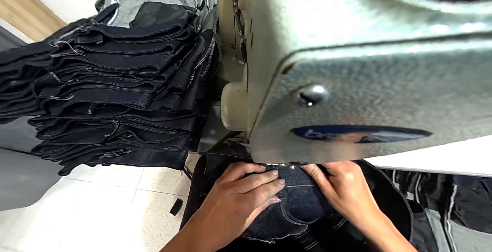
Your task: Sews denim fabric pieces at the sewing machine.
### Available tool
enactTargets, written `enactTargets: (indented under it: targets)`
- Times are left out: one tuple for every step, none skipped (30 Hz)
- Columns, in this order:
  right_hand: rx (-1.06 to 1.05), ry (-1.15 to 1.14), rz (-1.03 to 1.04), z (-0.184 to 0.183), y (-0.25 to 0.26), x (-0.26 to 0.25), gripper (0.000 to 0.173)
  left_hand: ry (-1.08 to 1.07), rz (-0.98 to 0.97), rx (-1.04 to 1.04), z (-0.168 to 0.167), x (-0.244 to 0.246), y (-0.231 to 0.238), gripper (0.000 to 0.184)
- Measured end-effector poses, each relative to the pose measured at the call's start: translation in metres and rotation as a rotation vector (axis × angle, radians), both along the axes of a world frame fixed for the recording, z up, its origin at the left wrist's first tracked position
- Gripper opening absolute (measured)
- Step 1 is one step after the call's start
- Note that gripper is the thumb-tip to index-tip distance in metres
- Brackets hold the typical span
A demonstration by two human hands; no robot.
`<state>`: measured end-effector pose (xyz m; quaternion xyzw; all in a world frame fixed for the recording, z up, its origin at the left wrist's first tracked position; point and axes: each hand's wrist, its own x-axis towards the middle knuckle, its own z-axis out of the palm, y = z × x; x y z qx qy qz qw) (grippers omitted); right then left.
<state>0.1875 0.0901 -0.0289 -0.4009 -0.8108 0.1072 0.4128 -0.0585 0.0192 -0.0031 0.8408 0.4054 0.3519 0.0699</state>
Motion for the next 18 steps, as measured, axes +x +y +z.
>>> enactTargets:
  targets:
    - [-0.002, -0.002, 0.001, 0.000, 0.000, 0.001, 0.042, -0.021, -0.009, -0.006, 0.002, -0.001, 0.000, 0.024]
    - [-0.006, -0.003, 0.009, 0.000, 0.000, 0.002, 0.042, -0.039, -0.009, -0.004, 0.004, -0.001, -0.001, 0.022]
    - [-0.004, -0.011, 0.018, -0.001, 0.000, 0.001, 0.042, -0.055, -0.002, -0.002, 0.006, -0.002, -0.001, 0.020]
    - [0.003, -0.019, 0.022, -0.002, 0.000, 0.000, 0.042, -0.067, 0.011, -0.003, 0.008, -0.004, -0.001, 0.020]
    - [0.008, -0.025, 0.021, -0.001, 0.000, 0.000, 0.042, -0.073, 0.032, -0.002, 0.011, -0.005, -0.001, 0.019]
    - [0.012, -0.029, 0.021, -0.001, 0.000, 0.000, 0.042, -0.074, 0.062, 0.000, 0.013, -0.007, -0.001, 0.020]
    - [0.014, -0.032, 0.021, 0.000, 0.001, 0.000, 0.042, -0.069, 0.099, 0.006, 0.014, -0.009, -0.001, 0.020]
    - [0.018, -0.035, 0.019, 0.000, 0.001, 0.001, 0.042, -0.061, 0.136, 0.012, 0.016, -0.012, -0.001, 0.021]
    - [0.020, -0.038, 0.018, 0.000, 0.000, 0.001, 0.043, -0.051, 0.169, 0.016, 0.017, -0.014, -0.001, 0.023]
    - [0.021, -0.043, 0.016, 0.000, 0.000, 0.002, 0.043, -0.046, 0.195, 0.014, 0.018, -0.016, -0.001, 0.023]
    - [0.022, -0.046, 0.014, 0.000, -0.001, 0.002, 0.043, -0.046, 0.216, 0.011, 0.019, -0.017, -0.001, 0.023]
    - [0.023, -0.049, 0.012, 0.000, -0.001, 0.003, 0.043, -0.045, 0.235, 0.006, 0.019, -0.017, -0.001, 0.023]
    - [0.024, -0.052, 0.007, 0.000, -0.001, 0.003, 0.043, -0.035, 0.257, -0.003, 0.019, -0.016, -0.001, 0.023]
    - [0.025, -0.054, 0.003, 0.000, -0.001, 0.003, 0.043, -0.016, 0.281, -0.018, 0.018, -0.015, -0.001, 0.023]
    - [0.024, -0.055, 0.003, 0.000, -0.002, 0.004, 0.043, 0.011, 0.306, -0.033, 0.017, -0.012, 0.000, 0.023]
    - [0.023, -0.052, 0.004, -0.001, -0.002, 0.004, 0.042, 0.040, 0.333, -0.061, 0.017, -0.009, 0.001, 0.024]
    - [0.025, -0.049, 0.000, -0.002, -0.002, 0.005, 0.042, 0.061, 0.356, -0.114, 0.017, -0.006, 0.002, 0.026]
    - [0.028, -0.048, -0.006, -0.003, -0.002, 0.005, 0.042, 0.073, 0.373, -0.193, 0.018, -0.002, 0.003, 0.029]
